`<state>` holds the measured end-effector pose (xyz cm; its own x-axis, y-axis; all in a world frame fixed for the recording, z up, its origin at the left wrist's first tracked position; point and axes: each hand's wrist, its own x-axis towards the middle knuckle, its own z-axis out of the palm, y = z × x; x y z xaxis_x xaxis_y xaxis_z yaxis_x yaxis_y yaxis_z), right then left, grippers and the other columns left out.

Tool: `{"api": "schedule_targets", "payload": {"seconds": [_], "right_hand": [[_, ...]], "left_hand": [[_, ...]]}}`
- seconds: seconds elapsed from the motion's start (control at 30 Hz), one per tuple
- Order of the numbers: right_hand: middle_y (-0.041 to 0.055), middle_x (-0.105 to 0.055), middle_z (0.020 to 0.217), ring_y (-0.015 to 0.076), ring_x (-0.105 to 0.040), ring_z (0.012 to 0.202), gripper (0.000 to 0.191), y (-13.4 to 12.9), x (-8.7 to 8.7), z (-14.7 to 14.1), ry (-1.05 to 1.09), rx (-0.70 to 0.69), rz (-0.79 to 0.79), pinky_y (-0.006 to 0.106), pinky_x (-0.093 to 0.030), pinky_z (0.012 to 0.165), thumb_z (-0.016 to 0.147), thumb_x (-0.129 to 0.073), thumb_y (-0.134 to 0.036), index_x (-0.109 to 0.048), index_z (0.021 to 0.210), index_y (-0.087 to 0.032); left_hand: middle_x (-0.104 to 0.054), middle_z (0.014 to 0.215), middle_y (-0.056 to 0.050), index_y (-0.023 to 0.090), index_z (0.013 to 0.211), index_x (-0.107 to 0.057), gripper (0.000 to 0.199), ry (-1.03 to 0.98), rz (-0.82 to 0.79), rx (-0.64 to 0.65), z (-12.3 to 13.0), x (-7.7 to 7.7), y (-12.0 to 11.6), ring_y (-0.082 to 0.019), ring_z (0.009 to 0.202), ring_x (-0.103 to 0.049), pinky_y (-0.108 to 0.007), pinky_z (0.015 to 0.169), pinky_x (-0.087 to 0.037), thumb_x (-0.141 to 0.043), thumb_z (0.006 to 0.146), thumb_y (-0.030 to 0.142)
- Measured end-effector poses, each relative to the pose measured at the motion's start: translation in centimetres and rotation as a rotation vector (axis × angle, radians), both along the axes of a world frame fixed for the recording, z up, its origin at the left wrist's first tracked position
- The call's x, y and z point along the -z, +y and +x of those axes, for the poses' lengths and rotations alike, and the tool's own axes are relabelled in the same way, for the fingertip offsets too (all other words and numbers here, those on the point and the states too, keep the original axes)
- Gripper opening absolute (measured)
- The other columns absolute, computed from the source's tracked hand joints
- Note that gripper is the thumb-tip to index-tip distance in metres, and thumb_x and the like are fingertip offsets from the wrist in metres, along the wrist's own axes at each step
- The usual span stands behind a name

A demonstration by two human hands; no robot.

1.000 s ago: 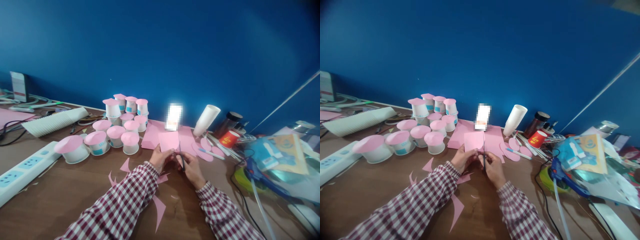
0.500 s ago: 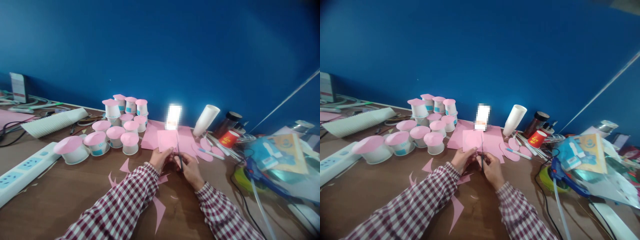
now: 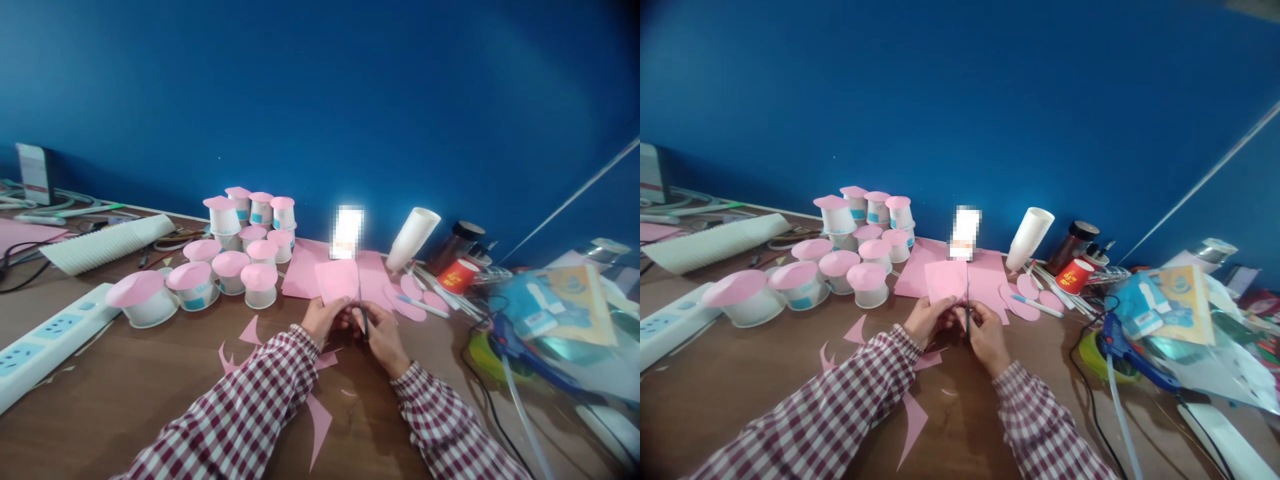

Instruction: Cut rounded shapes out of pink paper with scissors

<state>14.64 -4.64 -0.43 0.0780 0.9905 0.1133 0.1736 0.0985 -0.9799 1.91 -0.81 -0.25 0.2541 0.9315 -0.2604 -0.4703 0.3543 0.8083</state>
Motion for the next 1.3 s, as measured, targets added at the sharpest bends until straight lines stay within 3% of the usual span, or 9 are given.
{"api": "schedule_targets", "payload": {"seconds": [0.33, 1.3], "right_hand": [[0.0008, -0.061, 0.063, 0.0121, -0.053, 0.048, 0.039, 0.02, 0.06, 0.15, 0.02, 0.008, -0.002, 0.022, -0.046, 0.044, 0.078, -0.065, -0.05, -0.065, 0.094, -0.015], [-0.0028, -0.055, 0.056, 0.0102, -0.049, 0.047, 0.036, 0.08, -0.07, 0.42, 0.033, 0.002, 0.003, 0.02, -0.041, 0.043, 0.078, -0.066, -0.047, -0.064, 0.091, -0.014]], "left_hand": [[-0.063, 0.058, -0.007, 0.004, 0.077, -0.071, 0.031, 0.012, 0.044, 0.038, 0.03, 0.37, 0.0, -0.007, 0.043, -0.052, -0.017, 0.041, -0.042, -0.076, 0.065, 0.032], [-0.06, 0.054, -0.004, 0.004, 0.072, -0.07, 0.024, 0.041, 0.053, 0.036, -0.02, 0.09, -0.11, -0.007, 0.041, -0.05, -0.017, 0.039, -0.04, -0.072, 0.068, 0.028]]}}
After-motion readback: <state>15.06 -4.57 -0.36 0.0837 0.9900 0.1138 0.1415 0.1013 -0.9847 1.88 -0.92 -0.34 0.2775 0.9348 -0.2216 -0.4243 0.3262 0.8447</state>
